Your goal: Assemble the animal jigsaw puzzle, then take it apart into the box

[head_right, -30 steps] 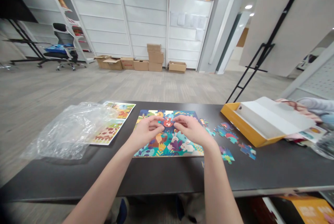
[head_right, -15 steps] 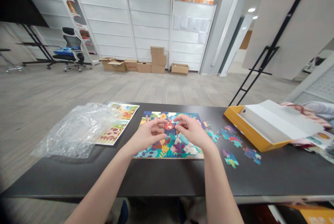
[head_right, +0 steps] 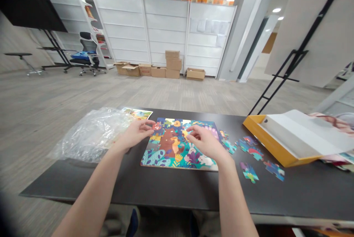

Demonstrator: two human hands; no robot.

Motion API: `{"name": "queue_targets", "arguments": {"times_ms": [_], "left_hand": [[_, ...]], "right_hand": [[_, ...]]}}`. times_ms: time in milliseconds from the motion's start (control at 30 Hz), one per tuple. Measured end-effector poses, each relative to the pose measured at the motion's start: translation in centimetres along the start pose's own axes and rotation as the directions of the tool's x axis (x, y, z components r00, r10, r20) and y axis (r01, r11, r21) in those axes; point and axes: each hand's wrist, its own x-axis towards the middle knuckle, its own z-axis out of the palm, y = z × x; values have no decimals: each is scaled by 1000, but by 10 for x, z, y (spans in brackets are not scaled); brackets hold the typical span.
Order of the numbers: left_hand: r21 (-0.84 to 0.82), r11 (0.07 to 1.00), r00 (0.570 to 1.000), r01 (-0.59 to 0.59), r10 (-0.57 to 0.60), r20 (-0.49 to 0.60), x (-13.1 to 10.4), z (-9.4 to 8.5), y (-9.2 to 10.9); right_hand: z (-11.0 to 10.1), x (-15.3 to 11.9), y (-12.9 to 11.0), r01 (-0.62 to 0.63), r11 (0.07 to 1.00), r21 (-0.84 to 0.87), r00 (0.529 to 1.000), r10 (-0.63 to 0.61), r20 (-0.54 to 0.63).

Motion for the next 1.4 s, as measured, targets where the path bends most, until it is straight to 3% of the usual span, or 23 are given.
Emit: {"name": "queue_targets", "arguments": {"times_ms": [167,433,833,1100,1400], "left_hand": [[205,979,999,11,-21,48,3,11,-11],[418,908,999,8,-30,46,4,8,-15],[545,838,1000,-6,-7,22,1,16,-13],[740,671,999,39,-3,-50,-4,29,0],[741,671,999,18,11,-35,0,28,-5]], "right_hand": [[3,-1,-2,-6,1000,-19,999,7,45],[4,1,8,15,997,-75,999,-11,51],[4,1,7,18,996,-92,998,-12,68],[6,2,9,34,994,-100,997,-26,79],[3,0,7,19,994,-107,998,-13,63]]}}
